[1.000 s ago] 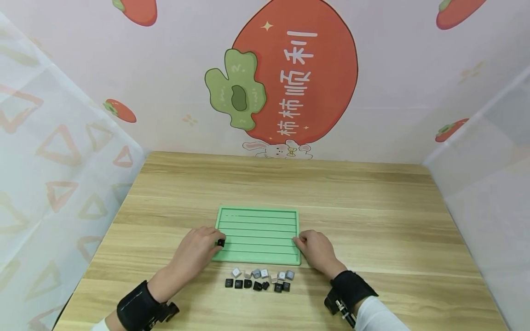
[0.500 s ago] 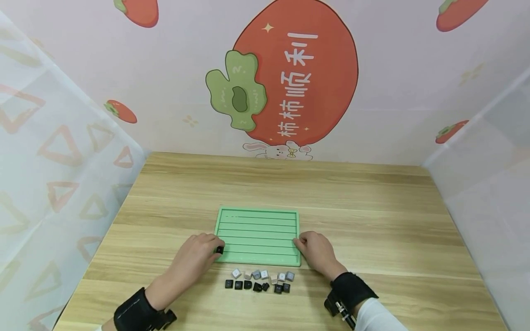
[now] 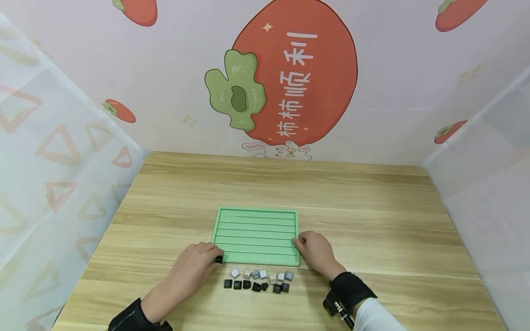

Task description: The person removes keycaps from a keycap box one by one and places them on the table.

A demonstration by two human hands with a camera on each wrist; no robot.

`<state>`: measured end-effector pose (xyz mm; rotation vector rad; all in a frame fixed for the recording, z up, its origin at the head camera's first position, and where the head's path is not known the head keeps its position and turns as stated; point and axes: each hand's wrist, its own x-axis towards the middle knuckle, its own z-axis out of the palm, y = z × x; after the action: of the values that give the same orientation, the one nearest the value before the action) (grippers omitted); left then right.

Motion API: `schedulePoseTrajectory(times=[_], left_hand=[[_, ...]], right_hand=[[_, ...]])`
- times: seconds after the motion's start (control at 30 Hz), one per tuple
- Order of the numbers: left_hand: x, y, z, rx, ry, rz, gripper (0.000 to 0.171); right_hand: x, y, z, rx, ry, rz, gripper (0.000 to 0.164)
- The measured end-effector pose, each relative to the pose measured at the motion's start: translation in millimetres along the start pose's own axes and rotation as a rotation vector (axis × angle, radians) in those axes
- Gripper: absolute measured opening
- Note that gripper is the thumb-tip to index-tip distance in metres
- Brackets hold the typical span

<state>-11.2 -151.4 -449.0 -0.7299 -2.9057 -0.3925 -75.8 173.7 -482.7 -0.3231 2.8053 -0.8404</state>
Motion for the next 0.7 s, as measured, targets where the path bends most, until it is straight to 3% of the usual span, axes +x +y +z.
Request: schedulePoseTrajectory(times=[0.3,0.7], left_hand=[[-10.3,6.0,3.6,0.011,-0.015,0.011,0.017],[-16.3,2.8,7.0,0.062,-0.061,0.045,0.021]], right_hand=[[-0.3,1.1,0.1,-0.002,-0.007,0.001,0.039],[1.2,-0.3,-0.2,0.002,-0.011,0.009,0.039]])
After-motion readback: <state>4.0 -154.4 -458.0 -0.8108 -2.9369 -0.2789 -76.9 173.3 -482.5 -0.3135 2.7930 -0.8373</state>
